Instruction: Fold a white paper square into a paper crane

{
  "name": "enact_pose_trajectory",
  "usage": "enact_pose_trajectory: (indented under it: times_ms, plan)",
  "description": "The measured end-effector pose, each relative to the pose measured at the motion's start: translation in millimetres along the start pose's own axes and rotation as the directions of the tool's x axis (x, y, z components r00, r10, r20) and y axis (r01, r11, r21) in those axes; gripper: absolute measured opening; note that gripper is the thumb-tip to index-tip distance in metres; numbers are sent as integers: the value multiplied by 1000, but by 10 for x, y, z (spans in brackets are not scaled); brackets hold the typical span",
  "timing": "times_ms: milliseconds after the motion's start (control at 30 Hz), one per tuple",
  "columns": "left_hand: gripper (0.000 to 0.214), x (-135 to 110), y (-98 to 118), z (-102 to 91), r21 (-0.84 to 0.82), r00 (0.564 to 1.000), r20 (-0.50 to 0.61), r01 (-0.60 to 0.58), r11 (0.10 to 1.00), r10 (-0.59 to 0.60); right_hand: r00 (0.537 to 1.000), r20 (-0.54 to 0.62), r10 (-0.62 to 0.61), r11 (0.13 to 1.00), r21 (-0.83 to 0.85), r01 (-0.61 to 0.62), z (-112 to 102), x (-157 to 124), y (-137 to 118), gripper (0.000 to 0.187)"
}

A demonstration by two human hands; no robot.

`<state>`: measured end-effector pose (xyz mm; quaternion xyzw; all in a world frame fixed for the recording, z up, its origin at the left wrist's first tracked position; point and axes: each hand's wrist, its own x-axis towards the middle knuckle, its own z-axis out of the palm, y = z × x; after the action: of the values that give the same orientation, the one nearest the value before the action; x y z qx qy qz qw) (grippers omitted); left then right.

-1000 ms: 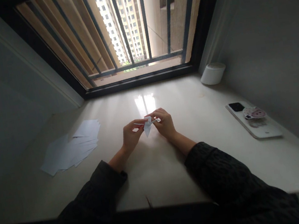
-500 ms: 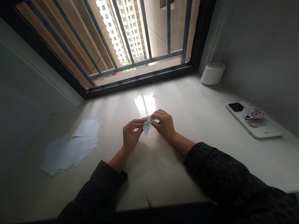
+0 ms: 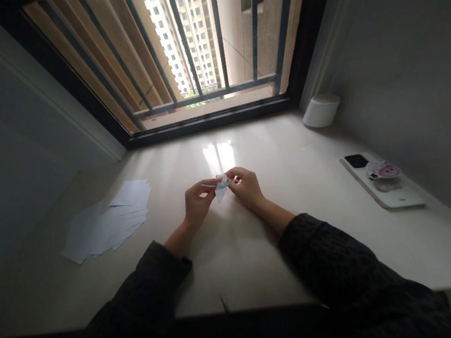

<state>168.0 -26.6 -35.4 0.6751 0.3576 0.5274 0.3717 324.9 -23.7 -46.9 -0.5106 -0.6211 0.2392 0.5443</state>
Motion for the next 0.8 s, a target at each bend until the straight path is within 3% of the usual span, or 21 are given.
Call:
enact_pose_trajectory:
  times_ms: [400,567,667,800]
  plan:
    - [16,-11,6,-7,45,1000,11,-20,999,20,980,-55,193,975,124,-185,17,24,97,28]
    - [17,3,11,-16,42,1000,-22,2,999,-2,985,-54,163,986,43,-160,-11,37,69,36]
    - [21,45,-25,-58,36,993,-120,22,999,-18,997,13,75,997,-15,-75,-19,28,17,29]
    - [23,93,-72,-118,83,975,-221,46,995,-27,978,208,11,985,166,-46,10,-11,-68,31]
